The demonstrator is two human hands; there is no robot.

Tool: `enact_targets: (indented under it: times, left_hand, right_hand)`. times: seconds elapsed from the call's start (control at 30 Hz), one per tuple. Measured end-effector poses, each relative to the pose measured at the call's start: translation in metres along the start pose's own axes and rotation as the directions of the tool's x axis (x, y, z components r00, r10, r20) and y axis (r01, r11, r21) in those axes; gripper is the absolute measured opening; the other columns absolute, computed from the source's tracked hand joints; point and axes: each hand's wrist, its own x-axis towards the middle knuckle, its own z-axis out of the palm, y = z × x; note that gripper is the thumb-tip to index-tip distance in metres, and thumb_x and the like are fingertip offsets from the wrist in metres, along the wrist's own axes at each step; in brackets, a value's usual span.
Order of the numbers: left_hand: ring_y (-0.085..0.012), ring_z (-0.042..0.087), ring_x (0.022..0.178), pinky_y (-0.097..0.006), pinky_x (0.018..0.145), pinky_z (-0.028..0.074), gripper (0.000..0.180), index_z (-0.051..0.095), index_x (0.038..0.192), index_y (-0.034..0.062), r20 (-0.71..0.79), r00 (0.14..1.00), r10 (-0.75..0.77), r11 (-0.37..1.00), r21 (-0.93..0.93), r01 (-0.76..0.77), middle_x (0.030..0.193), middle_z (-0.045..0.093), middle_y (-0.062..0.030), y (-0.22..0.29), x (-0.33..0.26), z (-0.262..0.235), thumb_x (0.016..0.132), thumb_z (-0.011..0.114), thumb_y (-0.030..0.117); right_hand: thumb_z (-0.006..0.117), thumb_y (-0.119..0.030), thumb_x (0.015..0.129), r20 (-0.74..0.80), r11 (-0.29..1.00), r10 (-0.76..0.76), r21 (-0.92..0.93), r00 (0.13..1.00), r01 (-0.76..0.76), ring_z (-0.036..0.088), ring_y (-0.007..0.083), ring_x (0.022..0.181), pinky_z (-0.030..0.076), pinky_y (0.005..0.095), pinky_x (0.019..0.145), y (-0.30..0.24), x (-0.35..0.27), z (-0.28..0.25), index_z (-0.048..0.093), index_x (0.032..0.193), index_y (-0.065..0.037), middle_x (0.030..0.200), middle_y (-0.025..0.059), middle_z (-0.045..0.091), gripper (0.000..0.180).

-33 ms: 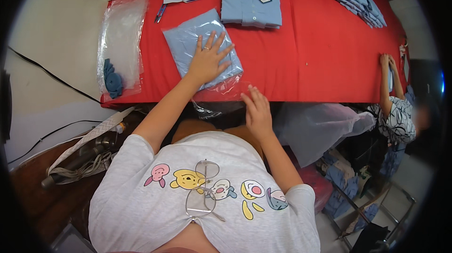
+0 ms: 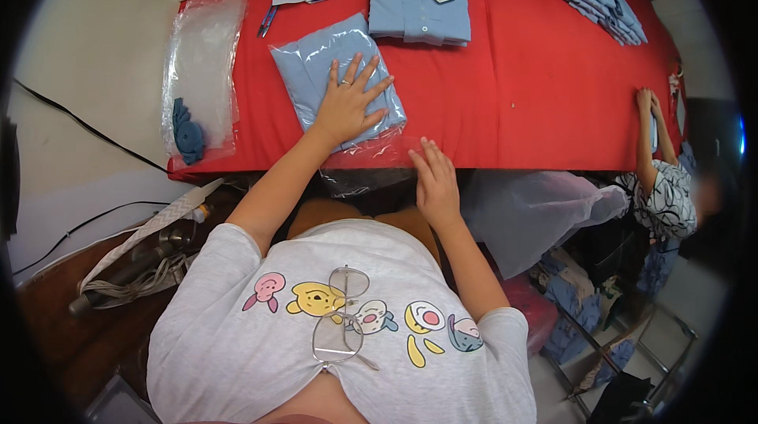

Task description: The person places folded shirts into individual plastic bags and seals them.

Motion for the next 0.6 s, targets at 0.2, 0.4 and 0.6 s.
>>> enact_targets:
  times: [0.2, 0.4, 0.6]
  left_hand:
    - [-0.0419, 0.015, 0.169, -0.068, 0.133, 0.01, 0.07, 0.049, 0.166, 0.0323, 0.035, 0.988, 0.153, 0.988, -0.031, -0.152, 0.183, 0.022, -0.0119, -0.011, -0.005, -0.011, 0.103, 0.061, 0.06]
    - [-0.0414, 0.011, 0.17, -0.066, 0.133, 0.009, 0.079, 0.04, 0.172, 0.0276, 0.176, 0.982, -0.072, 0.985, -0.142, 0.098, 0.185, 0.016, -0.0124, 0.002, -0.11, -0.029, 0.102, 0.063, 0.058]
    - [-0.0426, 0.034, 0.162, -0.06, 0.133, 0.021, 0.058, 0.056, 0.159, 0.0122, -0.041, 0.977, -0.207, 0.94, -0.284, 0.187, 0.173, 0.041, -0.0185, -0.016, -0.08, -0.058, 0.108, 0.062, 0.04]
  right_hand:
    - [0.063, 0.0, 0.089, 0.285, 0.96, -0.172, -0.168, 0.943, 0.226, 0.036, 0.0334, 0.163, 0.033, 0.051, 0.131, 0.039, 0.022, -0.027, 0.047, 0.165, -0.014, 0.175, 0.0158, 0.039, 0.079]
    - [0.064, -0.001, 0.084, 0.381, 0.873, -0.388, -0.141, 0.839, 0.468, 0.029, 0.031, 0.167, 0.028, 0.0507, 0.133, 0.05, 0.038, -0.003, 0.043, 0.168, -0.017, 0.179, 0.0141, 0.032, 0.088]
    - [0.062, 0.001, 0.084, 0.191, 0.919, -0.383, 0.173, 0.904, 0.354, 0.037, 0.036, 0.162, 0.03, 0.0517, 0.132, 0.005, 0.105, -0.018, 0.047, 0.163, -0.009, 0.174, 0.018, 0.04, 0.082]
